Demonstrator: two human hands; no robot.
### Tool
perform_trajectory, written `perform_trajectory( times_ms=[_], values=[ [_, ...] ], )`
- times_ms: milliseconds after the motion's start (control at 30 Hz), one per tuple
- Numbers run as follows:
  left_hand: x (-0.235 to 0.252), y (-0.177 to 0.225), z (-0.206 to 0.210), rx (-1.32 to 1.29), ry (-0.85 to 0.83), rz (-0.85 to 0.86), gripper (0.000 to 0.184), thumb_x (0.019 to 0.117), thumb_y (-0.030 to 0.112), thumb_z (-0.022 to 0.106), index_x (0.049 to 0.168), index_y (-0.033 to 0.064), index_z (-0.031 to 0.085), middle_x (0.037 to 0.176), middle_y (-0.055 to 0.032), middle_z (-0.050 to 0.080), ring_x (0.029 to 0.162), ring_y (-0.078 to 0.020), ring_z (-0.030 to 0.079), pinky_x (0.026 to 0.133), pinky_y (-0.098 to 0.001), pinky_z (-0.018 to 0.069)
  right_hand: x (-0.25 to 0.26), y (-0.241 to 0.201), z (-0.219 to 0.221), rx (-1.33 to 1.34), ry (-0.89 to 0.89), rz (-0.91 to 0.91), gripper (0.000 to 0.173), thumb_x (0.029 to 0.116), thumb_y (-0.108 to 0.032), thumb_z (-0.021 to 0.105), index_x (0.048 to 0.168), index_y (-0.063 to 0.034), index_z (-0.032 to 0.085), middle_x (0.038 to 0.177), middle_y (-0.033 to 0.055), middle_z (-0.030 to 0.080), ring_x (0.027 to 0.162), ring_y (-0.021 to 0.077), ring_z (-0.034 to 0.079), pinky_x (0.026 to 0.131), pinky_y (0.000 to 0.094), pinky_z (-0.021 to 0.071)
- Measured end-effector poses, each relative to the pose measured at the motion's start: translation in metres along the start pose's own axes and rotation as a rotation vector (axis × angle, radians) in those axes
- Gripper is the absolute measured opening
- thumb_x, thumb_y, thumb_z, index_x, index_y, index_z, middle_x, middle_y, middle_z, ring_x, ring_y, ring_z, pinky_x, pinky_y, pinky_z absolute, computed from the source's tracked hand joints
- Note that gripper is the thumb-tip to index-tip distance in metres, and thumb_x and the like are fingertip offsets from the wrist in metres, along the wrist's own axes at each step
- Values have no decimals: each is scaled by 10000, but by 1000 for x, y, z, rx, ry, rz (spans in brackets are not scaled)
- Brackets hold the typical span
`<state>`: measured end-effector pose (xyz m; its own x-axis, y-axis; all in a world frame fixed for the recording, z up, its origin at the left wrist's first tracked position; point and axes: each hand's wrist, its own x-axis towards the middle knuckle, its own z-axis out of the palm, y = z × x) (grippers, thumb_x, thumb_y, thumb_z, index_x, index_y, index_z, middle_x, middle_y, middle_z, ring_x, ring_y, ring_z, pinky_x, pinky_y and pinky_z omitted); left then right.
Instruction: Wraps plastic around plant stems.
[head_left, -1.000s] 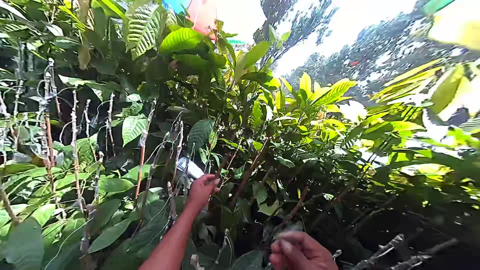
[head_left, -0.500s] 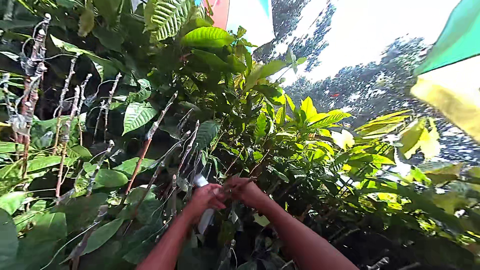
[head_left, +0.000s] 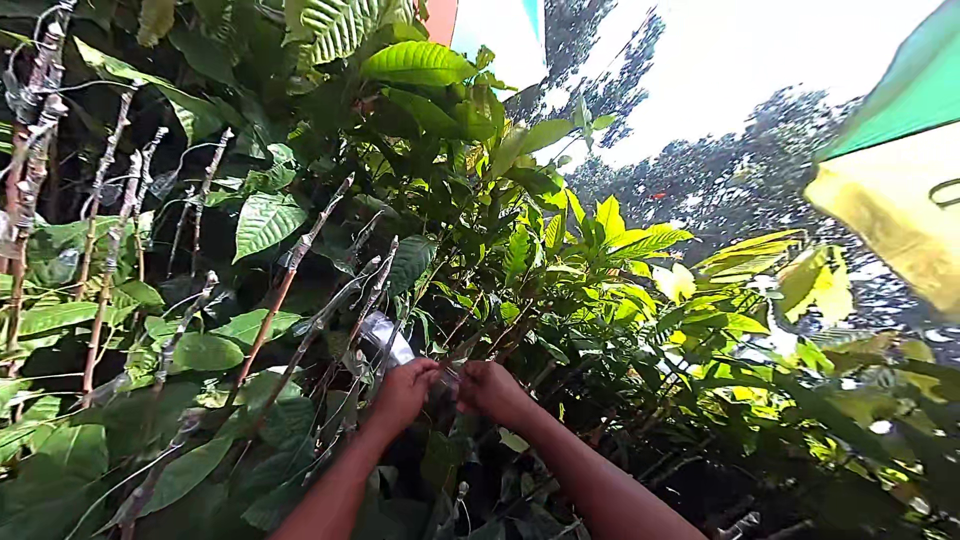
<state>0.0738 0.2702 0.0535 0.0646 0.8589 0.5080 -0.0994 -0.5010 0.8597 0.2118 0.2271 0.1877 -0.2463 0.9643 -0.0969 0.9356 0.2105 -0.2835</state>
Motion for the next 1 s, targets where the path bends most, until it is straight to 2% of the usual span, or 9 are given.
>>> perform_trajectory(
  times_ms=[100, 200, 267, 400, 467, 567, 833, 933, 1000],
  values=[
    [6, 4, -5, -34, 15, -72, 266, 1066, 229, 541, 1204, 42, 670, 891, -43, 692, 688, -107, 641, 692, -314, 558, -46, -41, 30, -430, -24, -166, 312, 1059, -123, 502, 1314, -13, 644, 1179, 205, 706, 1102, 348, 694, 992, 527, 533],
    [1, 4, -2, -68, -58, -77, 247, 1034, 217, 610, 1173, 33, 700, 973, -60, 741, 826, -112, 708, 821, -341, 587, -60, -73, 34, -546, -182, -249, 308, 1026, -123, 569, 1325, -69, 617, 1060, 219, 709, 1000, 412, 698, 873, 612, 540],
    [-13, 3, 10, -63, -88, 15, 225, 973, 133, 640, 1133, -13, 700, 1009, -107, 718, 927, -154, 680, 895, -391, 549, -43, -87, 6, -419, -267, -232, 220, 1023, -155, 595, 1175, -15, 672, 974, 168, 714, 832, 298, 703, 777, 516, 575],
    [-9, 0, 15, 81, -294, 21, 242, 970, 156, 698, 1187, 54, 727, 1175, -85, 727, 1064, -167, 704, 1001, -394, 555, 6, -62, -65, -246, -249, -107, 343, 1081, -106, 468, 1417, -67, 530, 1261, 101, 661, 865, 124, 665, 697, 305, 544],
    [-6, 1, 2, 70, -222, -43, 233, 945, 173, 734, 1137, 42, 723, 1096, -86, 739, 990, -174, 710, 948, -412, 564, 20, -37, -69, -611, -144, -47, 405, 1044, -79, 515, 1449, -77, 532, 1372, 180, 625, 1188, 311, 645, 948, 523, 540],
    [-1, 0, -20, -45, -52, -110, 191, 936, 142, 740, 1083, 24, 706, 984, -58, 751, 886, -141, 729, 877, -362, 595, 13, -20, -42, -928, -163, 38, 441, 975, -76, 585, 1413, -126, 574, 1315, 255, 626, 1317, 500, 509, 1037, 701, 408],
    [0, 3, -13, -143, 124, -114, 152, 953, 83, 698, 1085, 8, 714, 976, -72, 746, 828, -127, 731, 826, -328, 614, -44, -79, 37, -714, -179, -199, 303, 1039, -99, 530, 1334, -40, 571, 1066, 251, 697, 1017, 457, 691, 852, 631, 541],
    [-11, 1, 0, 90, 20, 139, 192, 927, 177, 667, 990, 14, 746, 933, -118, 734, 883, -211, 702, 850, -461, 558, -33, -95, -8, -320, -263, -289, 264, 1039, -140, 573, 1264, -18, 635, 1068, 153, 707, 830, 229, 693, 718, 408, 577],
    [-9, 0, 1, 207, -137, 152, 212, 968, 213, 683, 1055, 31, 747, 996, -139, 737, 934, -264, 705, 905, -512, 549, -11, -67, -60, -298, -212, -196, 363, 1064, -142, 508, 1417, -59, 531, 1281, 121, 661, 952, 167, 673, 759, 338, 548]
  ],
)
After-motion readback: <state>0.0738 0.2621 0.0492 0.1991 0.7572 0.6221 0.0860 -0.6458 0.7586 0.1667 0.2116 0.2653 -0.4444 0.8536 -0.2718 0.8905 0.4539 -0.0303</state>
